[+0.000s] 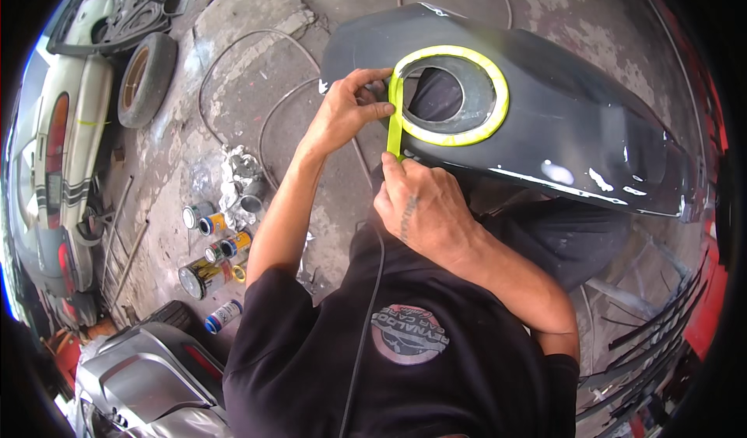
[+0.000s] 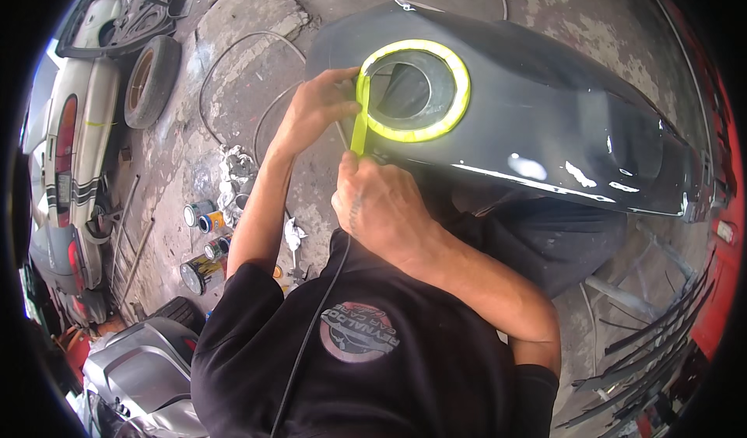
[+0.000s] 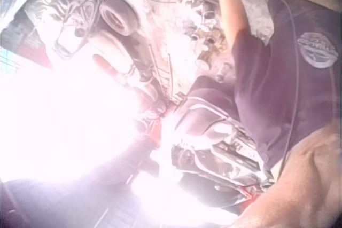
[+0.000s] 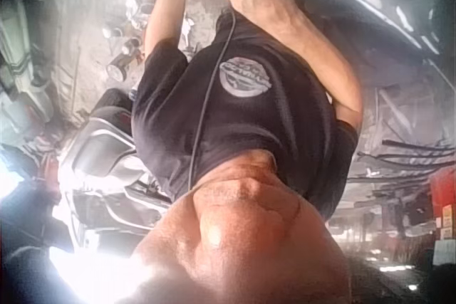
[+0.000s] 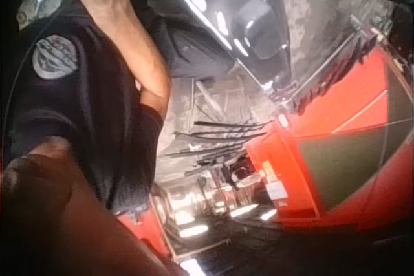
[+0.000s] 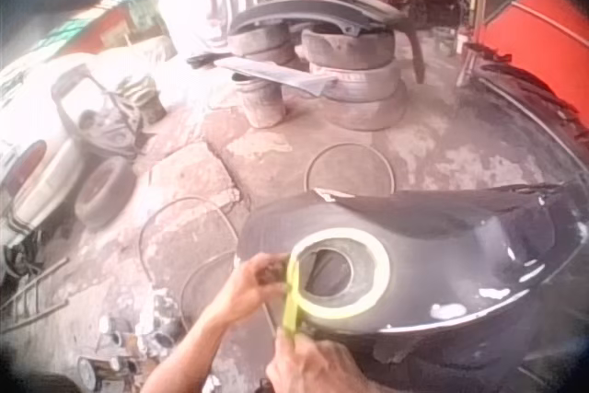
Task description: The person applies bright yellow masking tape around a circular opening on a dark grey car bumper. They carefully smooth the tape along the curved edge to create a clean boundary.
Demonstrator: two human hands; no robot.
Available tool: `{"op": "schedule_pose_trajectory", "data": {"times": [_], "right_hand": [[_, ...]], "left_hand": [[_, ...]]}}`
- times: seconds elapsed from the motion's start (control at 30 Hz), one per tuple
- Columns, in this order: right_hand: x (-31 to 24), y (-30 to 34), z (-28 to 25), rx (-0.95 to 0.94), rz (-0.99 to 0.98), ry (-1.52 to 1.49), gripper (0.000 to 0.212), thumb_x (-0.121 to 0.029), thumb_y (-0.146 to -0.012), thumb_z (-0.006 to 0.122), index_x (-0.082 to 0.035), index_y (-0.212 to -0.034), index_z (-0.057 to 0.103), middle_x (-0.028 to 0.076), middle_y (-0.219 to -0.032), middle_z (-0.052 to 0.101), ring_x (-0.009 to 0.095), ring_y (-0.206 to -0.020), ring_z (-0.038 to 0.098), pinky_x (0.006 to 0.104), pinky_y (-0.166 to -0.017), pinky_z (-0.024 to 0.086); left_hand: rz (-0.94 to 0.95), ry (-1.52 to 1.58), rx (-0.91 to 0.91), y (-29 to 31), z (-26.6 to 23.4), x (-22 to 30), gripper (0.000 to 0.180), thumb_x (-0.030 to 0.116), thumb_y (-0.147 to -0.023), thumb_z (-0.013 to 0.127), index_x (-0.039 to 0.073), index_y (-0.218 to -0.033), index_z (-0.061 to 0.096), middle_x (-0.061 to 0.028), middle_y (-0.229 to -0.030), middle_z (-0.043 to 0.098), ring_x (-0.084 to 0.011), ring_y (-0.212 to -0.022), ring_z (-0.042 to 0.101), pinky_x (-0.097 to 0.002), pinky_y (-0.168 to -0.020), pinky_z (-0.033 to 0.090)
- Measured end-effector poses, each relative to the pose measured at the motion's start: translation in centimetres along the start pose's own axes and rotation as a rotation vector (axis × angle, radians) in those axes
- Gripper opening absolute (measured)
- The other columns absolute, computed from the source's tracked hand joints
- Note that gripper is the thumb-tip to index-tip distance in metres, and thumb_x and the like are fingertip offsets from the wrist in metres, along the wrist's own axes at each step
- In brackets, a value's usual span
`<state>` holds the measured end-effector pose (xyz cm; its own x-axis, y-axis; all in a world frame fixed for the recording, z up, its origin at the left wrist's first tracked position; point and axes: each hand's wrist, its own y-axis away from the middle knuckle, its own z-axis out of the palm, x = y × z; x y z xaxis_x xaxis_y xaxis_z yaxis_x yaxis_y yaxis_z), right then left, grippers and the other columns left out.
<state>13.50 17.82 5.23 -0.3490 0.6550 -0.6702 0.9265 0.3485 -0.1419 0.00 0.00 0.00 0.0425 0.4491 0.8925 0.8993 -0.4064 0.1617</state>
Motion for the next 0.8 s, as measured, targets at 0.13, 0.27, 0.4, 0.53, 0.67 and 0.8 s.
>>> {"op": "schedule_pose_trajectory", "data": {"times": [0.13, 0.27, 0.4, 0.53, 0.67, 0.8], "right_hand": [[-0.1, 0.0, -0.1, -0.008, 0.004, 0.033, 0.018, -0.008, -0.091, 0.072, 0.007, -0.092, 0.062, 0.024, -0.075, 0.069, 0.040, -0.065, 0.075, 0.0445, -0.058, 0.062], [-0.4, 0.4, 0.7, -0.037, 0.023, 0.150, 0.016, -0.009, -0.094, 0.069, 0.006, -0.093, 0.063, 0.022, -0.074, 0.069, 0.036, -0.063, 0.075, 0.0417, -0.057, 0.062], [-0.6, 0.5, 0.6, -0.061, 0.009, 0.194, 0.014, -0.008, -0.097, 0.063, 0.006, -0.093, 0.064, 0.021, -0.074, 0.070, 0.034, -0.063, 0.076, 0.0406, -0.058, 0.062], [-0.4, 1.4, -0.4, -0.152, 0.045, 0.190, 0.026, -0.011, -0.094, 0.067, 0.012, -0.107, 0.067, 0.024, -0.078, 0.070, 0.036, -0.065, 0.075, 0.0421, -0.059, 0.063], [-2.3, 5.5, 0.2, -0.267, -0.059, 0.143, 0.033, -0.013, -0.092, 0.070, 0.014, -0.111, 0.070, 0.021, -0.077, 0.066, 0.037, -0.063, 0.072, 0.0459, -0.059, 0.061], [-1.1, 3.8, -4.1, -0.058, 0.058, 0.026, 0.040, -0.003, -0.090, 0.071, 0.008, -0.128, 0.069, 0.019, -0.085, 0.067, 0.036, -0.069, 0.071, 0.0473, -0.064, 0.059]], "left_hand": [[0.018, -0.015, 0.001, -0.2, 0.3, 0.1, 0.064, 0.014, -0.088, 0.084, -0.001, -0.148, 0.064, -0.0137, -0.104, 0.079, -0.0185, -0.099, 0.073, -0.0352, -0.093, 0.056], [0.054, -0.041, 0.004, -0.2, 0.7, 0.3, 0.062, 0.014, -0.089, 0.083, -0.002, -0.145, 0.065, -0.0141, -0.107, 0.078, -0.0188, -0.101, 0.072, -0.0355, -0.093, 0.056], [0.050, -0.043, 0.028, 0.0, 0.9, 0.1, 0.061, 0.013, -0.089, 0.083, -0.001, -0.145, 0.064, -0.0136, -0.107, 0.076, -0.0190, -0.100, 0.072, -0.0359, -0.092, 0.056], [0.027, -0.041, 0.027, 0.3, 1.1, 0.1, 0.061, 0.012, -0.089, 0.082, -0.001, -0.146, 0.064, -0.0130, -0.106, 0.076, -0.0193, -0.099, 0.071, -0.0362, -0.092, 0.056], [0.093, -0.084, 0.052, -0.6, 1.5, -1.1, 0.061, 0.013, -0.090, 0.082, 0.000, -0.147, 0.063, -0.0121, -0.105, 0.076, -0.0194, -0.099, 0.071, -0.0368, -0.093, 0.055], [0.064, 0.030, 0.052, 0.3, 1.1, -1.4, 0.062, 0.013, -0.085, 0.090, 0.005, -0.143, 0.070, -0.0006, -0.105, 0.064, -0.0105, -0.082, 0.050, -0.0294, -0.078, 0.050]]}}
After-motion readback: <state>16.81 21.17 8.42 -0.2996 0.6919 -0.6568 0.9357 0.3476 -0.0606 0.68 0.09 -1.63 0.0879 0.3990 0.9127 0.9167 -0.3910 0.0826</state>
